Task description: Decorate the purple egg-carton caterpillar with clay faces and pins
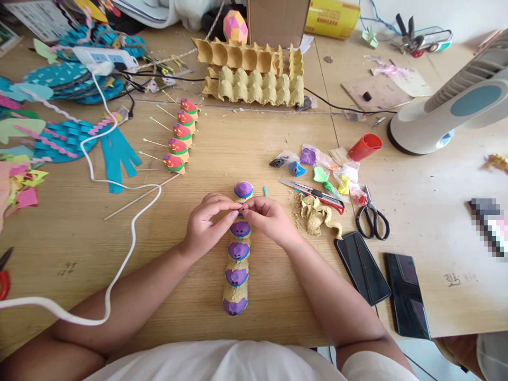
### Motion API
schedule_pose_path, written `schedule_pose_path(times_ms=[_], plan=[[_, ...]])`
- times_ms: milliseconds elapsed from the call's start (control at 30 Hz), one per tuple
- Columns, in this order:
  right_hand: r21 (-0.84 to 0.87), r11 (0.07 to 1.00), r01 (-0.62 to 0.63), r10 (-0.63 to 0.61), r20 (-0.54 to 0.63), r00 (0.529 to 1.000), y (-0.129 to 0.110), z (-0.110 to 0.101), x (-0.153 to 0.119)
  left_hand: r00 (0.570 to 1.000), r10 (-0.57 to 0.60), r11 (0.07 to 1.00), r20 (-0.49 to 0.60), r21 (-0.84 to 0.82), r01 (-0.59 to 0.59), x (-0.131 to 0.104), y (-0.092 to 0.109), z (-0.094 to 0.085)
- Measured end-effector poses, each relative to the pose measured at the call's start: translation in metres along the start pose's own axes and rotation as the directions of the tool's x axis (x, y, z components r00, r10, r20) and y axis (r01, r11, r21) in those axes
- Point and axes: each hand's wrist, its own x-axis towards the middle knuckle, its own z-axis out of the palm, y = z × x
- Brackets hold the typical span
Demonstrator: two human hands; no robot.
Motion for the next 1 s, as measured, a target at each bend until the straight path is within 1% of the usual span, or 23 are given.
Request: schedule_pose_path(times_ms=[200,433,600,1000], plan=[[-0.051,0.998,-0.047,0.048,0.019,0.999,-0.0009,-0.0035,-0.0008,0.999,0.023,1.000,0.043,-0.021,-0.023,-0.0001,-0.0008,0.0000],[-0.077,0.991,-0.113,0.120,0.096,0.988,-0.0021,-0.0068,-0.0017,0.994,0.083,0.997,0.074,-0.011,-0.083,0.0000,-0.0040,0.0002],[-0.043,0.989,-0.139,0.142,0.081,0.986,-0.0046,-0.0066,-0.0017,0.990,0.095,0.995,0.104,-0.002,-0.095,-0.0001,-0.0044,-0.0005],[-0.038,0.990,-0.139,0.141,0.080,0.987,-0.0059,-0.0062,-0.0018,0.992,0.078,0.997,0.094,-0.029,-0.076,-0.0009,-0.0049,0.0001]])
